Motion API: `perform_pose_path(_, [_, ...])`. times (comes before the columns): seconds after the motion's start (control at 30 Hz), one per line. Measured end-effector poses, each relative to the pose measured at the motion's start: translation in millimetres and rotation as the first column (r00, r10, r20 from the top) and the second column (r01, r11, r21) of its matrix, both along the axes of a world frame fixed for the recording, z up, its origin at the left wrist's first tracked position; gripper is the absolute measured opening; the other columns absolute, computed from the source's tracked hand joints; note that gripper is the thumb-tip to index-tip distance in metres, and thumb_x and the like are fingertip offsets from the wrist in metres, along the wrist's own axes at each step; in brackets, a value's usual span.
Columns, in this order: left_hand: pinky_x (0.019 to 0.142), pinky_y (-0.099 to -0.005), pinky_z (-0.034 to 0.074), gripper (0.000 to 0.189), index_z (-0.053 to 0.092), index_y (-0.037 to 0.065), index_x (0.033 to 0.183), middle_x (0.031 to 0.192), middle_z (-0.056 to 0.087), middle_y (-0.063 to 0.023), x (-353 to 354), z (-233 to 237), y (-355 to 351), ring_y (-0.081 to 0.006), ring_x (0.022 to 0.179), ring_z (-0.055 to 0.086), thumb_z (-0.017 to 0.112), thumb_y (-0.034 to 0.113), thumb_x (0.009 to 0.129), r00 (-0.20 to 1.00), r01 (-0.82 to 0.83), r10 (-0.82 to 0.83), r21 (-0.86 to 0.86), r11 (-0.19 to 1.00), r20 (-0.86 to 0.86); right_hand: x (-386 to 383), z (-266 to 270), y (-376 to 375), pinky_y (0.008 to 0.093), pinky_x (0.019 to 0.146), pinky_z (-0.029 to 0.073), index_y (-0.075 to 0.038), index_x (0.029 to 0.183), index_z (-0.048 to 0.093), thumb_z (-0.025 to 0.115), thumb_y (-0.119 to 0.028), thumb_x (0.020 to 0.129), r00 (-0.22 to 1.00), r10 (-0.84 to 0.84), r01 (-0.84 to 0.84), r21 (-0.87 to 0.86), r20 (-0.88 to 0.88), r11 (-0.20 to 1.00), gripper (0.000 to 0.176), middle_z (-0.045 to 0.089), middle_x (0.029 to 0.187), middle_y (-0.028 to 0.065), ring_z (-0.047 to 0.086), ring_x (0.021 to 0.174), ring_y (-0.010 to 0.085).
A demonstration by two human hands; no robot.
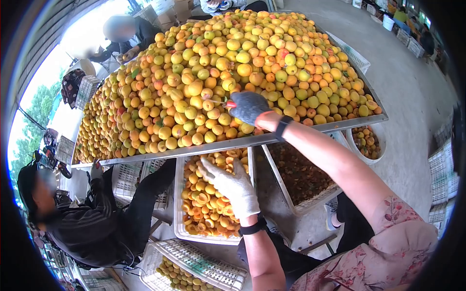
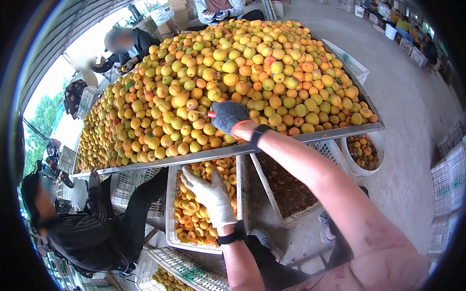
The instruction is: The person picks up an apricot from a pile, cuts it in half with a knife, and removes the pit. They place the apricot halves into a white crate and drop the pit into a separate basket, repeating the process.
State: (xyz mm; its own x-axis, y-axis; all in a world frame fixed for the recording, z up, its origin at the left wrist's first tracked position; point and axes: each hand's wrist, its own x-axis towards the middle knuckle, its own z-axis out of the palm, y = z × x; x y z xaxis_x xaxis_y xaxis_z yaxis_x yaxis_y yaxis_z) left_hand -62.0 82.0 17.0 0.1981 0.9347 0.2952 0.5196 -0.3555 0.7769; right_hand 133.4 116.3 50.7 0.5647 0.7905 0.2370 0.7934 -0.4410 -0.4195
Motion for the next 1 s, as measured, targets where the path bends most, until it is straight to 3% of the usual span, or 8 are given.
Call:
perform_pose_path(0.13, [0.104,-0.0463,0.036,0.063,0.032,-0.003,0.138,0.142,0.027,-0.0287,-1.2,-5.0,-0.4,-0.0418,0.13,0.032,0.063,0.012,0.085,0.996,0.079,-0.079,-0.012,0.997,0.046,-1.3,-23.7,33.0,0.0474,0.071,0.051,-0.007,0.089,0.064,0.057,-0.023,0.081,0.999,-0.049,0.05,-0.068,0.022,0.996,0.02,0.067,0.085,0.0179,0.066,0.08,0.0347])
perform_pose_path(0.27, [0.098,-0.0386,0.043,0.049,0.037,-0.002,0.134,0.133,0.041,-0.0219,-0.4,-3.9,5.2,-0.0322,0.121,0.047,0.056,0.01,0.091,0.76,0.338,-0.057,-0.32,0.885,0.647,23.7,-22.0,4.1,0.0398,0.059,0.051,-0.007,0.096,0.065,0.071,-0.025,0.072,0.964,0.079,-0.003,0.288,-0.253,0.958,0.03,0.066,0.08,0.0153,0.065,0.068,0.0265])
perform_pose_path(0.33, [0.096,-0.0362,0.046,0.046,0.039,-0.002,0.134,0.129,0.045,-0.0191,-0.9,-0.6,4.4,-0.0284,0.117,0.051,0.054,0.009,0.092,0.631,0.453,0.005,-0.374,0.809,0.775,15.5,4.0,-37.0,0.0291,0.046,0.047,-0.006,0.107,0.062,0.072,-0.023,0.078,0.483,0.317,0.1,0.411,-0.816,0.906,0.035,0.067,0.081,0.0118,0.06,0.056,0.0138])
perform_pose_path(0.4, [0.095,-0.0357,0.047,0.044,0.037,0.0,0.135,0.123,0.051,-0.0153,4.1,2.8,1.5,-0.0243,0.113,0.054,0.05,0.01,0.094,0.387,0.663,0.066,-0.327,0.673,0.92,5.2,6.7,-73.5,0.0204,0.038,0.041,-0.004,0.118,0.057,0.068,-0.018,0.084,0.05,0.595,0.085,0.597,-0.802,0.798,0.039,0.068,0.084,0.0097,0.054,0.048,0.0046])
perform_pose_path(0.6, [0.1,-0.0331,0.043,0.044,0.038,0.0,0.137,0.131,0.049,-0.0155,16.9,13.0,-16.1,-0.0209,0.117,0.052,0.047,0.012,0.095,0.245,0.822,-0.094,-0.156,0.548,0.965,-43.7,-4.5,-131.4,0.0251,0.039,0.041,-0.006,0.119,0.057,0.063,-0.017,0.088,-0.143,0.542,0.141,0.525,-0.828,0.839,0.034,0.043,0.054,-0.0044,0.044,0.041,0.0084])
perform_pose_path(0.67, [0.097,-0.0298,0.044,0.04,0.045,-0.001,0.133,0.125,0.054,-0.0128,15.2,17.2,-21.6,-0.0181,0.113,0.054,0.047,0.015,0.096,0.424,0.763,-0.188,-0.238,0.601,0.886,-49.3,-11.8,-134.3,0.0249,0.038,0.04,-0.006,0.119,0.057,0.065,-0.017,0.086,-0.191,0.512,0.166,0.486,-0.838,0.858,0.035,0.049,0.057,-0.0032,0.045,0.041,0.0083])
perform_pose_path(0.8, [0.09,-0.0291,0.048,0.04,0.046,0.001,0.132,0.121,0.056,-0.0116,13.7,13.4,-26.2,-0.0183,0.107,0.058,0.05,0.011,0.094,0.351,0.79,-0.134,-0.215,0.574,0.927,-55.0,-0.3,-137.9,0.0234,0.039,0.039,-0.007,0.119,0.057,0.067,-0.017,0.086,-0.061,0.47,0.204,0.45,-0.881,0.869,0.036,0.053,0.062,-0.0017,0.042,0.041,0.0062])
perform_pose_path(1.0, [0.088,-0.0351,0.054,0.04,0.043,-0.003,0.13,0.114,0.058,-0.0157,0.4,19.4,-21.5,-0.0245,0.099,0.063,0.052,0.009,0.093,0.254,0.807,-0.027,-0.197,0.556,0.967,-74.5,-11.4,-156.7,0.027,0.076,0.048,-0.003,0.116,0.058,0.07,-0.016,0.084,0.813,0.373,-0.029,0.61,-0.446,0.792,0.036,0.061,0.089,0.0048,0.057,0.081,0.0144])
